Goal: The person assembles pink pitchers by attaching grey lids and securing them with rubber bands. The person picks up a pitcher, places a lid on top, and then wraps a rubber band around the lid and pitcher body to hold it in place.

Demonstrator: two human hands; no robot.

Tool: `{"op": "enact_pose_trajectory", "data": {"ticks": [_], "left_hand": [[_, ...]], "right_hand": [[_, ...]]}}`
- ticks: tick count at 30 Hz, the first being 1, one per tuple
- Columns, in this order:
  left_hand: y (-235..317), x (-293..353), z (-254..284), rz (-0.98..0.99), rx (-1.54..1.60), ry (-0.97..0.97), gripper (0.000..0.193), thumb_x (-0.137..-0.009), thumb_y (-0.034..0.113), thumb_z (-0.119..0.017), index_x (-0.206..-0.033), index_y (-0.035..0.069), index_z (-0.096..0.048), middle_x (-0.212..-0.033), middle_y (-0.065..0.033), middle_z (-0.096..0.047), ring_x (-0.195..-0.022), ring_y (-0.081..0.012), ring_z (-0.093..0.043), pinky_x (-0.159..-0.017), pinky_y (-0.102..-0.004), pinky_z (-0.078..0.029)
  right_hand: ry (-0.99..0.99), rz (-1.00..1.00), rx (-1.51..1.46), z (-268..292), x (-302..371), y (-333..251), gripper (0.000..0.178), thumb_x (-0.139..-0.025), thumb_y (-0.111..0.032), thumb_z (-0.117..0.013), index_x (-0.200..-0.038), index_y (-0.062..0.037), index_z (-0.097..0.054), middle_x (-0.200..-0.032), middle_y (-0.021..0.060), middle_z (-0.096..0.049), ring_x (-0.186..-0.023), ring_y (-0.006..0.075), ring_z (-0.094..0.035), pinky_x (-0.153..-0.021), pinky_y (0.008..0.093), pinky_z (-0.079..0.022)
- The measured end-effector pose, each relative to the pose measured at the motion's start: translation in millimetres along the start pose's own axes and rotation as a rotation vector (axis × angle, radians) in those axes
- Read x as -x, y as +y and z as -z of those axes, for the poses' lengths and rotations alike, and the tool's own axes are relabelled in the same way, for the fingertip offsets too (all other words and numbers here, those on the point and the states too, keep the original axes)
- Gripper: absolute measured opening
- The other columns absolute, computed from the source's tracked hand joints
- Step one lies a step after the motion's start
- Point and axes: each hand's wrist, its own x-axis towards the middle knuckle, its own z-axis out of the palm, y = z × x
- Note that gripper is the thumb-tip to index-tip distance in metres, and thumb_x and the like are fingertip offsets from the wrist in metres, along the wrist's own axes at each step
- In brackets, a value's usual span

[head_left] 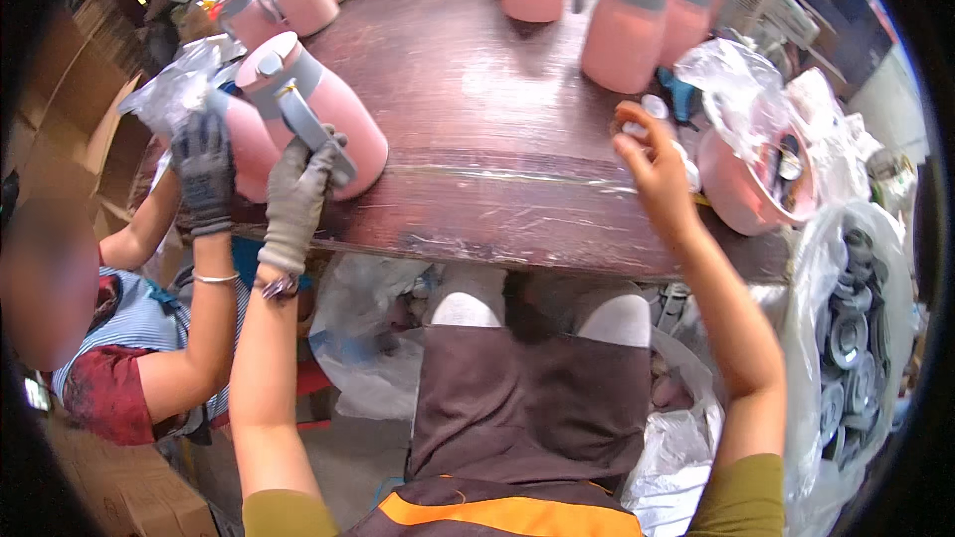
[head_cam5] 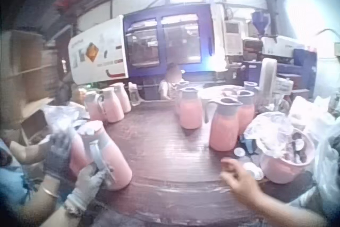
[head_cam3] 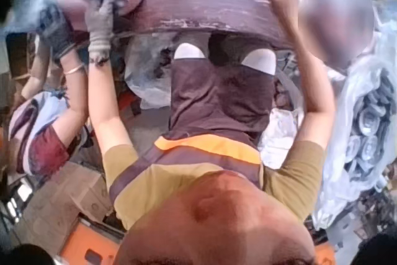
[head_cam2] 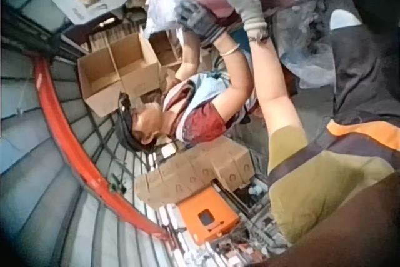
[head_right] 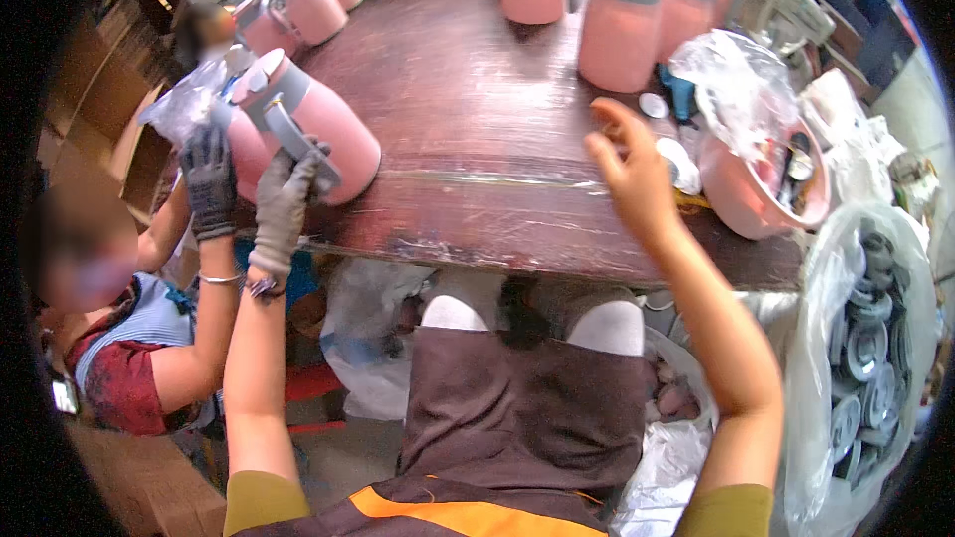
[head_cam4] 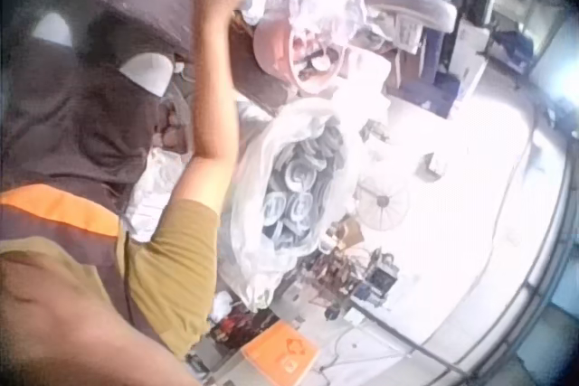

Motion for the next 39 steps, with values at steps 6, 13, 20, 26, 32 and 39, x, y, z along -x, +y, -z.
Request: {"op": "enact_pose_trajectory", "data": {"ticks": [6, 13, 20, 26, 32, 39], "left_hand": [[-54.2, -19.5, 27.6, 0.28, 0.025, 0.377, 0.027, -0.096, 0.02, -0.056, -0.116, 0.003, -0.057, -0.093, -0.0045, -0.06, -0.072, -0.0128, -0.063, -0.055, -0.0234, -0.049], [-45.8, 60.4, -1.1, 0.435, 0.182, -0.074, 0.027, -0.096, 0.027, -0.058, -0.113, 0.006, -0.06, -0.1, -0.0062, -0.067, -0.079, -0.0115, -0.065, -0.062, -0.0221, -0.05], [12.4, 79.1, -71.2, 0.638, 0.981, -0.337, 0.04, -0.096, 0.032, -0.056, -0.125, 0.005, -0.052, -0.115, -0.0131, -0.062, -0.097, -0.0247, -0.065, -0.08, -0.0358, -0.056], [18.9, 149.2, -105.4, 0.592, 0.576, -0.072, 0.024, -0.1, 0.022, -0.044, -0.114, 0.009, -0.057, -0.081, 0.0021, -0.059, -0.062, -0.008, -0.056, -0.05, -0.021, -0.046], [48.9, 187.0, -103.1, 0.371, 0.48, -0.3, 0.024, -0.093, 0.028, -0.058, -0.103, 0.007, -0.059, -0.072, 0.0059, -0.054, -0.05, -0.0025, -0.042, -0.043, -0.0171, -0.029], [50.9, 223.9, -114.1, 0.173, -0.012, -0.464, 0.011, -0.09, 0.015, -0.06, -0.089, 0.004, -0.061, -0.072, 0.0037, -0.055, -0.058, -0.0037, -0.046, -0.05, -0.0196, -0.036]], "right_hand": [[0.287, 0.502, 0.853, 29.7, -166.3, 54.9, 0.06, -0.086, -0.023, -0.063, -0.139, -0.0052, -0.041, -0.14, 0.021, -0.045, -0.109, 0.0376, -0.06, -0.094, 0.0435, -0.048], [0.15, 0.277, 0.905, 48.7, -233.9, 54.3, 0.043, -0.087, -0.023, -0.061, -0.127, -0.0096, -0.054, -0.126, 0.0187, -0.056, -0.109, 0.0361, -0.059, -0.091, 0.0422, -0.048], [-0.032, 0.836, 0.392, -23.9, -7.0, -16.2, 0.019, -0.08, -0.003, -0.063, -0.099, -0.0066, -0.06, -0.088, 0.0124, -0.057, -0.07, 0.0271, -0.057, -0.063, 0.0379, -0.049], [-0.379, 0.989, 0.414, 75.7, 147.9, -33.1, 0.022, -0.075, -0.023, -0.064, -0.095, -0.0142, -0.064, -0.108, 0.001, -0.064, -0.088, 0.0175, -0.061, -0.071, 0.0328, -0.05], [0.499, 0.006, 0.782, 282.7, 195.2, -2.5, 0.017, -0.089, -0.011, -0.055, -0.1, -0.0057, -0.067, -0.095, 0.0121, -0.069, -0.084, 0.0249, -0.067, -0.074, 0.0359, -0.05], [0.206, -0.955, 0.974, 408.7, 292.4, 142.7, 0.05, -0.08, -0.031, -0.063, -0.122, -0.0053, -0.057, -0.119, 0.0166, -0.062, -0.114, 0.0343, -0.057, -0.096, 0.0428, -0.044]]}}
